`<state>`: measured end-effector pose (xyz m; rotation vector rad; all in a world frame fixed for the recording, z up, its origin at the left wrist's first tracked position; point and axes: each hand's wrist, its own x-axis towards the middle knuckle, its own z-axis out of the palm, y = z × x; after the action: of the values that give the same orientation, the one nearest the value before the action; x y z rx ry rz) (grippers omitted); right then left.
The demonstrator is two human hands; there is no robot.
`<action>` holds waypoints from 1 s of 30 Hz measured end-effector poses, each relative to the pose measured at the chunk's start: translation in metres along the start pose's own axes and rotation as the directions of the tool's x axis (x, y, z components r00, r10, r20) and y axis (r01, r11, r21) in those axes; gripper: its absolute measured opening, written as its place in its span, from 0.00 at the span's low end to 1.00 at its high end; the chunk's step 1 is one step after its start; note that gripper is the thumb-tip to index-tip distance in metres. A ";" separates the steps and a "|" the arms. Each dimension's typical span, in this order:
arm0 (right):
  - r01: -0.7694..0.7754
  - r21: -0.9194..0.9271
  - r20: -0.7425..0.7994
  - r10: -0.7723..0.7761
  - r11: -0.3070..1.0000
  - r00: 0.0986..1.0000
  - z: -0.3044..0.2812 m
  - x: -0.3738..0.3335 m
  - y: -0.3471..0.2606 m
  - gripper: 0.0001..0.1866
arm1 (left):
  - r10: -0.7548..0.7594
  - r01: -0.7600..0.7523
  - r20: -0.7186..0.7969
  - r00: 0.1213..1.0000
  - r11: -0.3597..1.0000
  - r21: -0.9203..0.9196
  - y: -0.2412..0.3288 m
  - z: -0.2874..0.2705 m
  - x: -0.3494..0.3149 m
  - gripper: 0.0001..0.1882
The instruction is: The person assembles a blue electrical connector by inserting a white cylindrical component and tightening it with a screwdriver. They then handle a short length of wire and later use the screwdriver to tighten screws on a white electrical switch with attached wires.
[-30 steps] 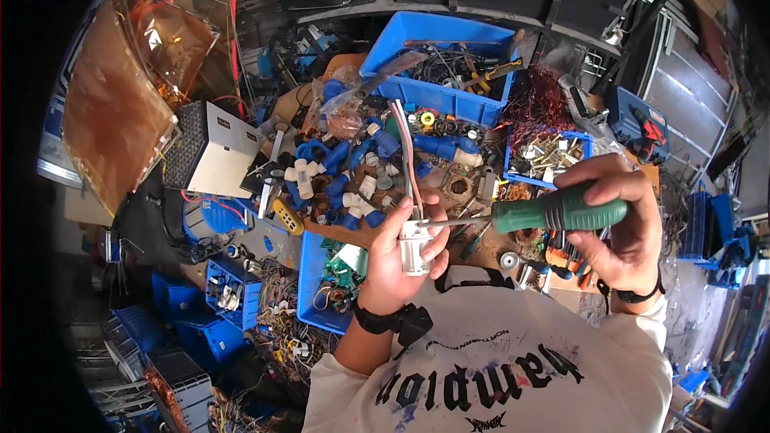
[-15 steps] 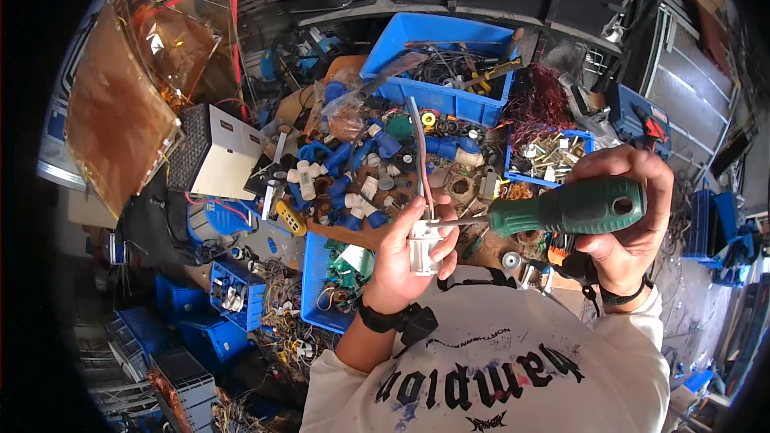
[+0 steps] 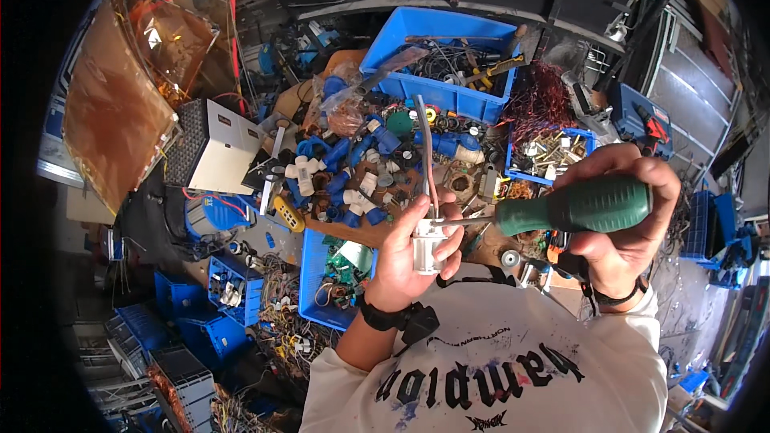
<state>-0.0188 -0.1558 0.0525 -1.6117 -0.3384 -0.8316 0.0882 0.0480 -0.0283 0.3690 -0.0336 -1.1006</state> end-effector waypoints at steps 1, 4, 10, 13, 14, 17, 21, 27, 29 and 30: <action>-0.015 0.023 -0.050 0.016 1.000 0.999 0.003 0.001 -0.003 0.39 | -0.004 0.004 0.004 1.000 1.000 0.006 0.000 0.001 0.001 0.19; -0.008 0.061 -0.154 0.018 0.998 0.988 0.008 0.004 -0.010 0.39 | -0.016 0.016 0.068 0.998 1.000 -0.006 0.000 0.005 0.001 0.21; 0.090 -0.037 -0.192 -0.096 0.995 0.977 0.000 0.004 -0.011 0.38 | -0.034 0.036 0.159 0.987 0.999 -0.010 0.000 0.005 0.004 0.22; 0.107 -0.057 -0.182 -0.116 0.993 0.976 -0.003 0.004 -0.005 0.37 | -0.017 0.018 0.151 0.988 1.000 -0.004 0.000 0.005 0.005 0.21; 0.106 -0.064 -0.182 -0.116 0.992 0.976 -0.004 0.004 -0.004 0.37 | -0.013 0.015 0.145 0.989 1.000 -0.015 0.000 0.004 0.006 0.21; 0.071 -0.059 -0.216 -0.083 0.996 0.973 -0.003 0.003 -0.001 0.37 | -0.012 0.017 0.136 0.991 0.999 -0.034 0.001 0.002 0.007 0.21; 0.057 -0.006 -0.244 -0.057 0.998 0.968 0.000 0.001 -0.002 0.37 | -0.029 0.036 0.147 0.989 0.998 -0.046 0.001 0.002 0.005 0.20; 0.065 0.007 -0.185 -0.063 0.998 0.981 0.000 -0.002 -0.001 0.38 | -0.066 0.075 0.128 0.990 0.995 -0.062 -0.001 0.002 0.003 0.20; 0.065 0.011 -0.153 -0.063 0.998 0.986 0.001 -0.002 0.000 0.39 | -0.068 0.076 0.131 0.989 0.995 -0.060 -0.001 0.003 0.002 0.20; 0.061 0.010 -0.147 -0.059 0.998 0.987 0.001 -0.003 0.000 0.39 | -0.071 0.080 0.131 0.989 0.995 -0.060 -0.002 0.004 0.002 0.20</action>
<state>-0.0201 -0.1539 0.0507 -1.5231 -0.2890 -0.9858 0.0870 0.0440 -0.0257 0.2419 -0.0981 -1.1965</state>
